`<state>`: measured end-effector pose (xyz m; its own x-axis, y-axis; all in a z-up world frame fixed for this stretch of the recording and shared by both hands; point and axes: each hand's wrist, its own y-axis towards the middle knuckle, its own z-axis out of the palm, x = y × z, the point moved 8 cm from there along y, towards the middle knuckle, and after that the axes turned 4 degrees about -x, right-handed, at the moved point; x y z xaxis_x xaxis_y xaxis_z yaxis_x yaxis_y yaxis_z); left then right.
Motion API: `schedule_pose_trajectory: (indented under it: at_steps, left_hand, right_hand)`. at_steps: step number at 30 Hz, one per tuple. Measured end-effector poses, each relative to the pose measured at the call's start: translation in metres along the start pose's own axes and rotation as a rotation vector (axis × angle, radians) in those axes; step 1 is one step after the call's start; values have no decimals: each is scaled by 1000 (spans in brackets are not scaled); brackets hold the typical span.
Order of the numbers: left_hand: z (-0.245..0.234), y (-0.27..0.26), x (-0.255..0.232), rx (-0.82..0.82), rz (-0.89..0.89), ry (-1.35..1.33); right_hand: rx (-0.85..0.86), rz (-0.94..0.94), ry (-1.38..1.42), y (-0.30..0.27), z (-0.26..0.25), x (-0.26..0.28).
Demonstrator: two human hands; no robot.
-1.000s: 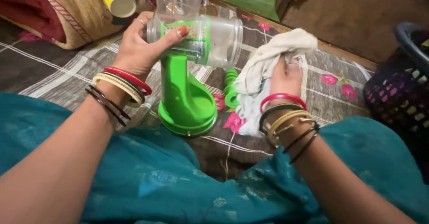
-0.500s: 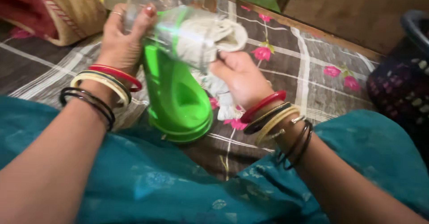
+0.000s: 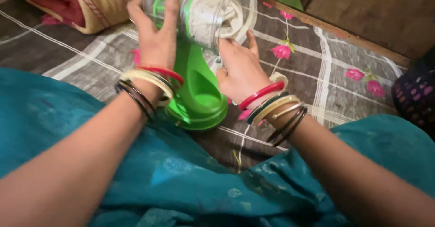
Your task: The person disassembles a green and clear plastic blender jar, wipes the exterior and interior surfaces with a white cloth, and then reassembles the jar with its green lid and blade assembly.
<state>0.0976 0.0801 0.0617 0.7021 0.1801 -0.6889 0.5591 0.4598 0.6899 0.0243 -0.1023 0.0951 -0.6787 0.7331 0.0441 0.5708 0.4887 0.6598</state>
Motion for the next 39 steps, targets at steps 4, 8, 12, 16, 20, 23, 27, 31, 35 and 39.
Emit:
schedule_pose_trajectory:
  at_steps: [4, 8, 12, 16, 20, 23, 27, 31, 35, 39]
  left_hand:
    - [4, -5, 4, 4, -64, -164]
    - [6, -12, -3, 40, -111, -159]
    - [6, -14, -20, 44, -77, -212]
    - [6, -17, -25, 87, -100, -116]
    - [8, -18, -40, 63, -33, -21]
    - [11, -8, -72, 16, 192, 71]
    - [25, 11, -68, 80, -96, 107]
    - [34, 14, -83, 87, -1, 166]
    - [33, 1, -89, 41, 91, 186]
    - [30, -6, -95, 11, 183, 195]
  right_hand:
    - [-3, 159, 128, 1, 7, -1]
    - [46, 474, 682, 4, 7, -13]
    - [136, 484, 1443, 25, -12, 0]
    - [139, 905, 1837, 7, -11, -11]
    - [-113, 1105, 1665, -15, 11, -38]
    - [-178, 974, 1615, -23, 21, -47]
    - [-161, 429, 985, -16, -9, -36]
    - [-173, 89, 227, -22, -50, -15]
    - [-186, -11, 133, -25, -46, -3]
    - [-38, 284, 408, -30, -18, -33]
